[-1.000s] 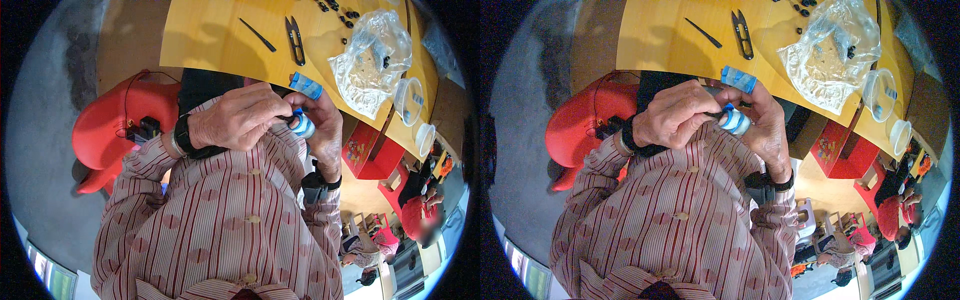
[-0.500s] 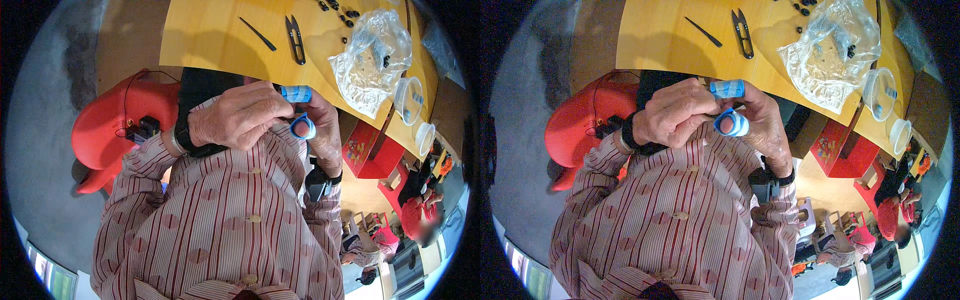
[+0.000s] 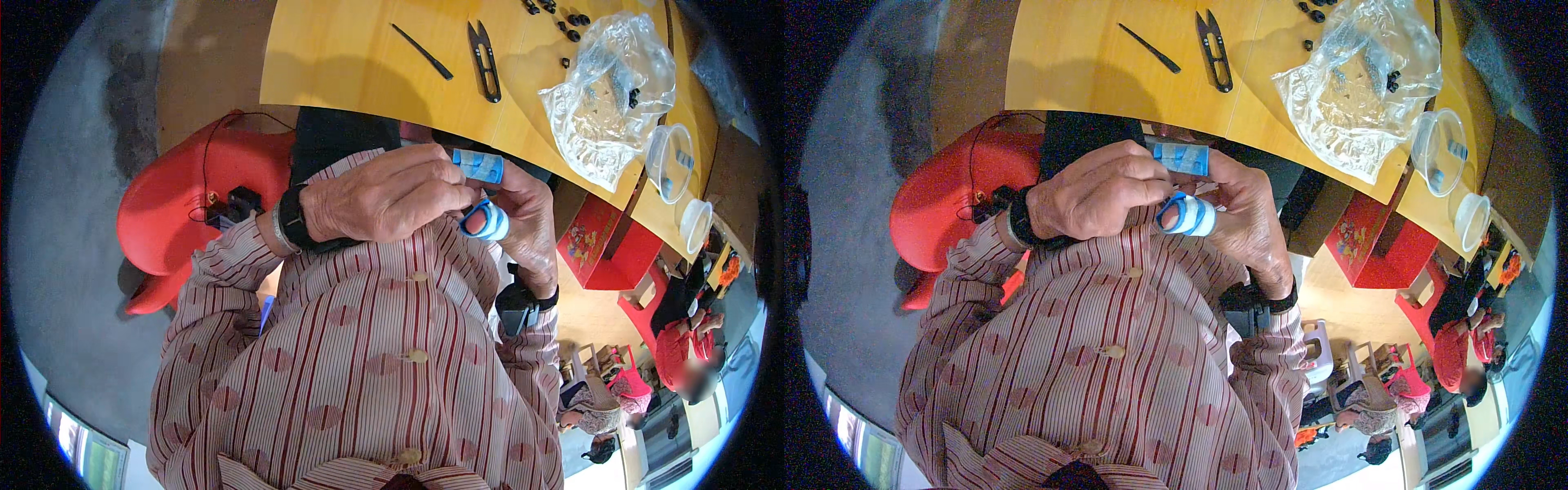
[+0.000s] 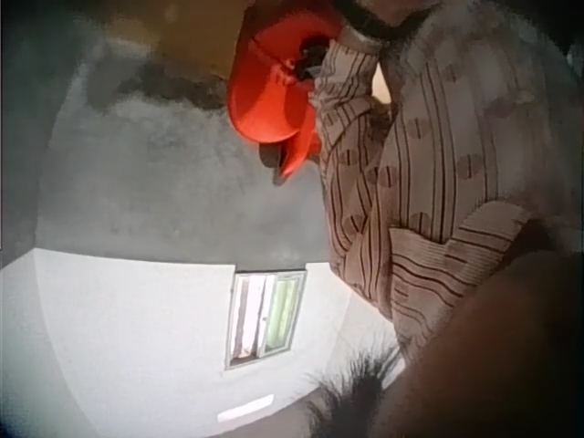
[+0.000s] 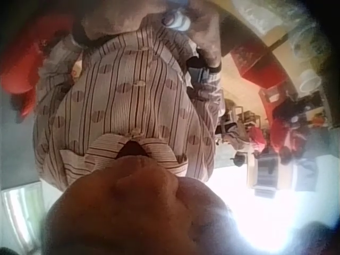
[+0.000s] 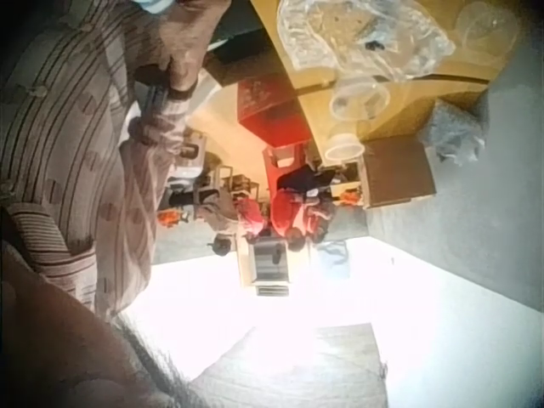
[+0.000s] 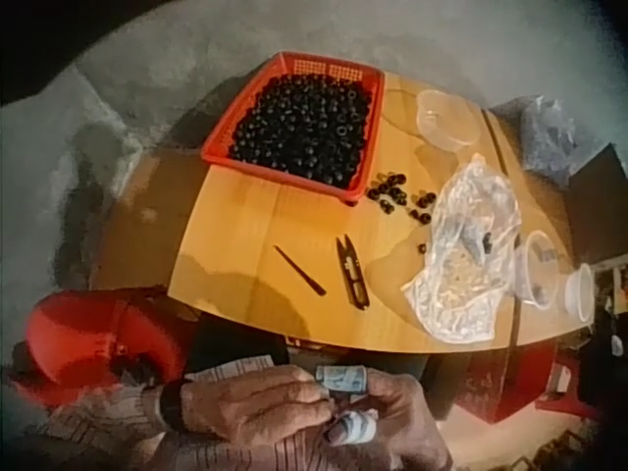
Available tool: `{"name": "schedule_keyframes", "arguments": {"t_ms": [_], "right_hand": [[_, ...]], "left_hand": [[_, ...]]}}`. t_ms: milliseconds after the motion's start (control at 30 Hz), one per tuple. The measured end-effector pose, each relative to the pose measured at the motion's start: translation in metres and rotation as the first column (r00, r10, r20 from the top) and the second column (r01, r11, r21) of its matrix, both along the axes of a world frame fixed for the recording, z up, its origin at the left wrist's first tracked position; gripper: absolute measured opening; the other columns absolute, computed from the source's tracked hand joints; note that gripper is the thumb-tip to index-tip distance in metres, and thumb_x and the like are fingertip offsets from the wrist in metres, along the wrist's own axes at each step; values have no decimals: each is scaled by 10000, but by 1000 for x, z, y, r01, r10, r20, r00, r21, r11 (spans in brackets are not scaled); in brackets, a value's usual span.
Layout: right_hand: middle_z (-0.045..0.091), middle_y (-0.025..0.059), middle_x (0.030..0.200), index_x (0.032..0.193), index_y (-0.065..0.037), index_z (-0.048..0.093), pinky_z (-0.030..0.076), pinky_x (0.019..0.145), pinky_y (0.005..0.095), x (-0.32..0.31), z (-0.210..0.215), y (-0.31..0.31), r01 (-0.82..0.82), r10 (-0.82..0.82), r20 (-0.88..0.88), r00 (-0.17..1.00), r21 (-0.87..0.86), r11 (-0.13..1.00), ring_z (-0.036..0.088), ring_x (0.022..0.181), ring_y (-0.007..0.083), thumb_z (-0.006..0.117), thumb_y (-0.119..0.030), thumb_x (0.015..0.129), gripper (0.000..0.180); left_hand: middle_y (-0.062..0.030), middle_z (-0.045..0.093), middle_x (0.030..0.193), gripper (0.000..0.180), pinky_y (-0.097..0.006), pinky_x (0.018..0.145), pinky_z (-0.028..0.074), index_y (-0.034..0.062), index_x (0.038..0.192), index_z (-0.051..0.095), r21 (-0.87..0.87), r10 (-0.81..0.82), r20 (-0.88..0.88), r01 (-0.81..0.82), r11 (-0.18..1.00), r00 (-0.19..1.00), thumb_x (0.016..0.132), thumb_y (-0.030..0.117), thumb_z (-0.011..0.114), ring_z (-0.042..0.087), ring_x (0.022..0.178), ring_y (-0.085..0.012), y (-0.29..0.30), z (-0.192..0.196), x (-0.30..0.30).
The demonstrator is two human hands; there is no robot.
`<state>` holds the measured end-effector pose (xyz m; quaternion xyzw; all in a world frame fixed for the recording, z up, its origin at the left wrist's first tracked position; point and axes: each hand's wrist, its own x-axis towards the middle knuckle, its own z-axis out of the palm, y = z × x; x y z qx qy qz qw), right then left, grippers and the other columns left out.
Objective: The person assembles small black plastic components by hand and with pliers.
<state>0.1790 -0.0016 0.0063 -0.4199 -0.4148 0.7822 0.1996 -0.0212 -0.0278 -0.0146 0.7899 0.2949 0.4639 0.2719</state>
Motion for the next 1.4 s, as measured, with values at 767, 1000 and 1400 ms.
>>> {"name": "schedule_keyframes", "arguments": {"t_ms": [767,1000,1400], "right_hand": [[613,39,952,1054,23,607,474,797,249,-20,4,-11,16,-18,14,1000,167,986,587,868,105,803,-169,700,448],[623,34,923,1054,12,608,476,783,245,-16,-1,-12,-73,64,47,997,210,975,592,849,100,782,-134,728,398],[550,33,716,922,-24,654,406,554,250,-25,0,-7,-89,-147,240,960,755,650,522,617,151,824,-270,627,420]], "left_hand": [[-21,546,912,284,-325,759,436,96,843,629,31,208,-65,-206,978,976,591,39,746,504,869,-231,1,2,-7],[-16,550,916,295,-325,750,447,98,850,634,35,180,-83,-178,983,980,584,5,721,513,878,-226,-2,1,-8],[-94,558,1044,375,-293,684,464,50,1111,593,-393,148,-48,-155,906,988,742,31,656,560,864,-199,-1,8,-22]]}}
